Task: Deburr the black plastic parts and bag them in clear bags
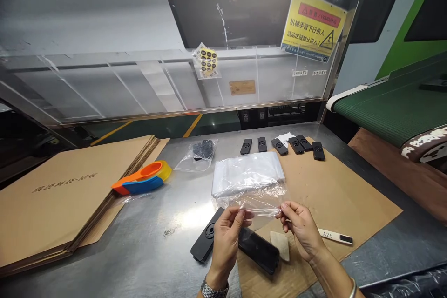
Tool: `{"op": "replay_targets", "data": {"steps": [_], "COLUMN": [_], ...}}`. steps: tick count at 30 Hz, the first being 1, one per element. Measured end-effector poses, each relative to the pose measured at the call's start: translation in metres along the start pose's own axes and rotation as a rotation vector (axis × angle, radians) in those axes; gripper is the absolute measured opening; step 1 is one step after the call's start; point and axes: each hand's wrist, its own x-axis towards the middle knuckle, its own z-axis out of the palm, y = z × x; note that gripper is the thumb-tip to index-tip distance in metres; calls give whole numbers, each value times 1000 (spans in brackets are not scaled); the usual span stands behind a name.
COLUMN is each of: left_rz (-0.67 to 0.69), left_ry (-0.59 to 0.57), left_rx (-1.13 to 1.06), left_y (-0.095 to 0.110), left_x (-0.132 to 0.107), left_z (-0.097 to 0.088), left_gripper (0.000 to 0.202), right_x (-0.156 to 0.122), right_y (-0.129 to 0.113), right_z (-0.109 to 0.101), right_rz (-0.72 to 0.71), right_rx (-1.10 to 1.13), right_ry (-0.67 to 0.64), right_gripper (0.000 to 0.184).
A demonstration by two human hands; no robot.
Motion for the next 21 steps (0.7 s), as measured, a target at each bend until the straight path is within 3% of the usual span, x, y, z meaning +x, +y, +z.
{"op": "replay_targets", "data": {"steps": [4,6,9,10,12,14,15,21], "left_rz": [-16,-73,-190,-220,-250,-252,-246,-213], "left_ry": [44,28,-19,-22,7,64,94,222], "left_rx": [-115,-186,-271,-292,-326,-342,-342,-313], "left_y": [9,14,19,20,22,23,23,17], "left_x": [-12,-17,-22,-23,-25,-26,-27,-34], "left_z": [-4,-4,-4,-5,-8,-14,-17,-29], "left_gripper": [21,25,31,32,33,34,35,37], "right_x": [-8,-13,-20,-22,-25,-29,-30,-37], "right_y": [-1,-3,-4,-3,-1,2,4,12], "right_z": [-4,-3,1,4,11,17,20,26], "right_rz": [-44,-96,-156,-119,5,99,108,98], "right_rx": [-51,-64,-68,-66,-64,-61,-60,-75], "right_ry": [-46,-90,-295,-378,-477,-461,-432,-335], "right_gripper": [47,59,96,98,73,41,35,40]}}
